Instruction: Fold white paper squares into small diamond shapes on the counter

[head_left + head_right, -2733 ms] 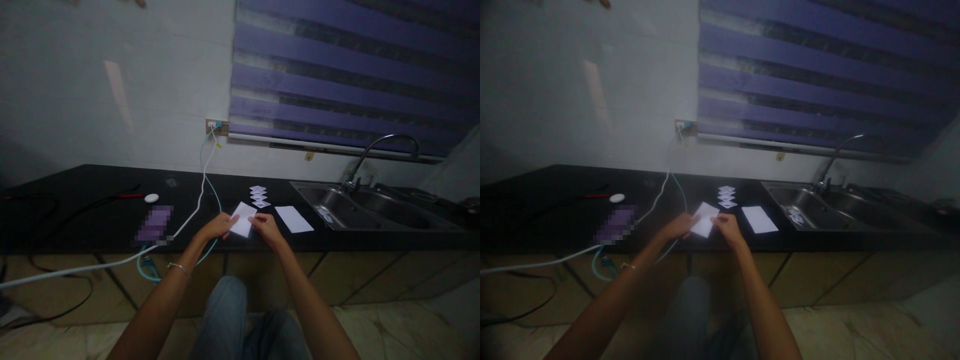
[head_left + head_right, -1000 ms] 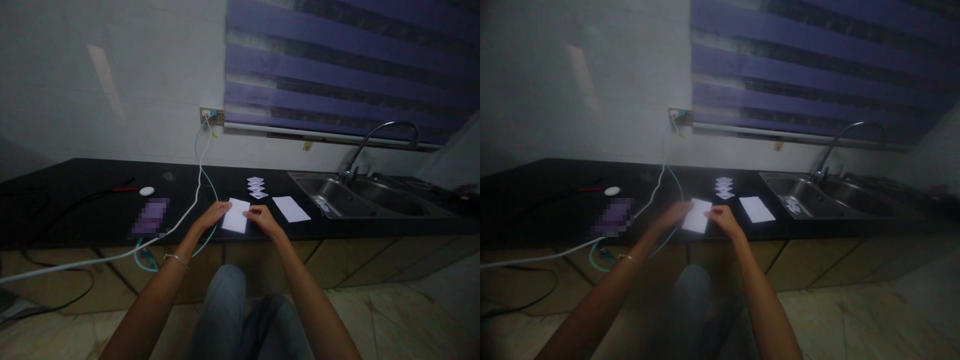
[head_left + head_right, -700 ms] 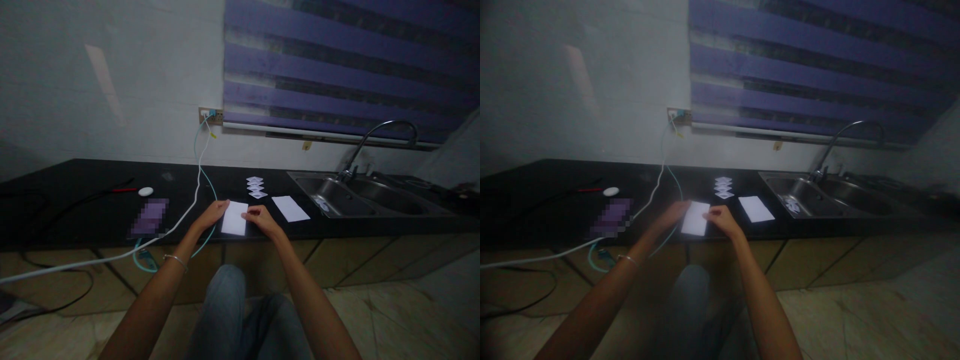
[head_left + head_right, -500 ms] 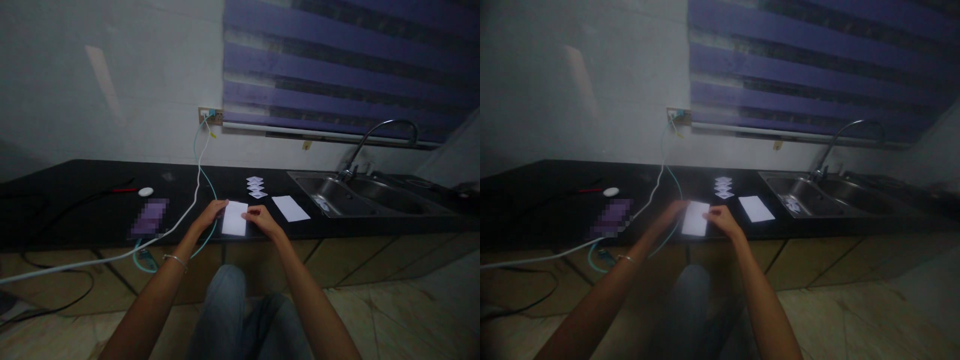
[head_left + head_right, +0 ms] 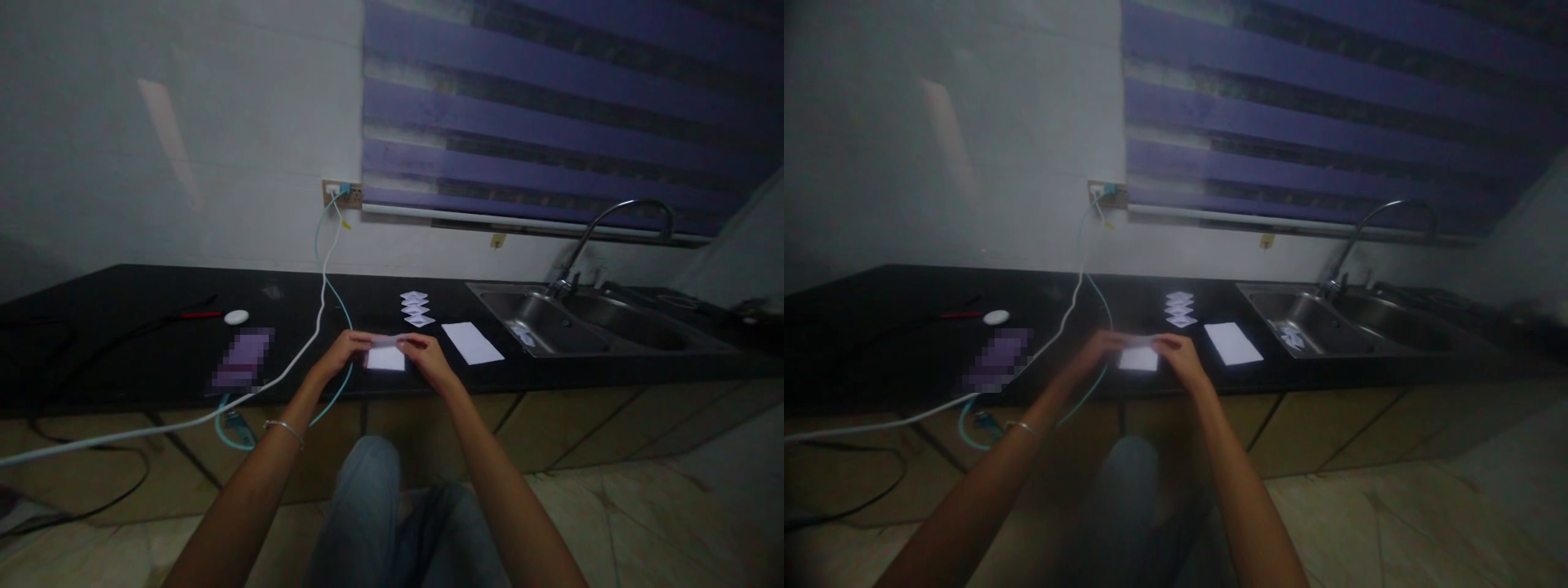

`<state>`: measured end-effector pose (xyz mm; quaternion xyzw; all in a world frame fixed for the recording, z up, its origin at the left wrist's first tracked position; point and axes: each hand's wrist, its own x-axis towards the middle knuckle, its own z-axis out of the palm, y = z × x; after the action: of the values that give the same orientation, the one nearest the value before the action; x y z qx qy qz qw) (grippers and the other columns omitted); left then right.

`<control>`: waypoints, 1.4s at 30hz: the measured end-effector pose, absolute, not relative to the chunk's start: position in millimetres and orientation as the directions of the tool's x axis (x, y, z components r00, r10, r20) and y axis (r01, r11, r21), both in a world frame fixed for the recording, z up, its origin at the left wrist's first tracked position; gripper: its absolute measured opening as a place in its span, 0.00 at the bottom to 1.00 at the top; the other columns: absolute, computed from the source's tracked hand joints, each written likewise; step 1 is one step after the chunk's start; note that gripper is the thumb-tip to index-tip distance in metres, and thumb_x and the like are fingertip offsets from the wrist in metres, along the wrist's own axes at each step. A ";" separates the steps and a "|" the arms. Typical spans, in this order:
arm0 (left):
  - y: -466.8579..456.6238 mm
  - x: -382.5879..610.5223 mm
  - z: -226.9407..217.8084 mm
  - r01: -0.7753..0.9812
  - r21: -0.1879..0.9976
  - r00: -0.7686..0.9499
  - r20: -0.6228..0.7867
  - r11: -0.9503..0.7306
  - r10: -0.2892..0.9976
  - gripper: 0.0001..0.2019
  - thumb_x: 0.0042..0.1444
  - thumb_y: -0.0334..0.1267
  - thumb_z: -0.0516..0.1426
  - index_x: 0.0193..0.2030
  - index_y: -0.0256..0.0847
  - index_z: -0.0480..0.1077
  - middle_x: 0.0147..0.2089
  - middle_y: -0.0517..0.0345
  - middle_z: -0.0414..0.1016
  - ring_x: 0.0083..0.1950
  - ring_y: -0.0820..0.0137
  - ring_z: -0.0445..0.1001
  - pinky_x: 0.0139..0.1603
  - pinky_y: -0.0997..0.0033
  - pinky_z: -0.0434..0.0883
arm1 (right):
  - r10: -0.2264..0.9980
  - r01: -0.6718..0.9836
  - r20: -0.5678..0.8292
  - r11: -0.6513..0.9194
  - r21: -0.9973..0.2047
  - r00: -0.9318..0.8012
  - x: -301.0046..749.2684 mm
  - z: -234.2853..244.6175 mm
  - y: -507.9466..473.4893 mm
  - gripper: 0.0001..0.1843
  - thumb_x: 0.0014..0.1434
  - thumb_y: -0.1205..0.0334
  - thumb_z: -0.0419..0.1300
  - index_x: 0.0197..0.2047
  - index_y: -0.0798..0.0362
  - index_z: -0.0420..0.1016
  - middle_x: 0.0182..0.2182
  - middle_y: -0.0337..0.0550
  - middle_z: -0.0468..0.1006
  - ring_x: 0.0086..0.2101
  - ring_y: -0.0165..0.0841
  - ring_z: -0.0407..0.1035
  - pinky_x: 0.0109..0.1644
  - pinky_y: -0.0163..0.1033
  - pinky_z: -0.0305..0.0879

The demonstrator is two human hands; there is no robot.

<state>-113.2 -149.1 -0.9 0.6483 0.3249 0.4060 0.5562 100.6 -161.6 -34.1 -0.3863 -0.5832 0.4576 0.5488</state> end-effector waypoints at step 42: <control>-140.6 -110.9 -20.8 0.188 0.926 0.594 0.158 -0.327 0.789 0.20 0.55 0.53 0.57 0.39 0.34 0.70 0.24 0.59 0.72 0.21 0.76 0.68 0.23 0.79 0.62 | 0.960 -0.053 0.220 0.214 -0.975 -0.171 100.1 -32.4 -163.1 0.18 0.44 0.54 0.70 0.36 0.56 0.76 0.27 0.39 0.75 0.27 0.29 0.66 0.32 0.34 0.58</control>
<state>-110.9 -140.6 -20.8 0.7523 0.3246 0.3121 0.4808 100.1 -163.1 -32.4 -0.3873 -0.5854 0.4929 0.5141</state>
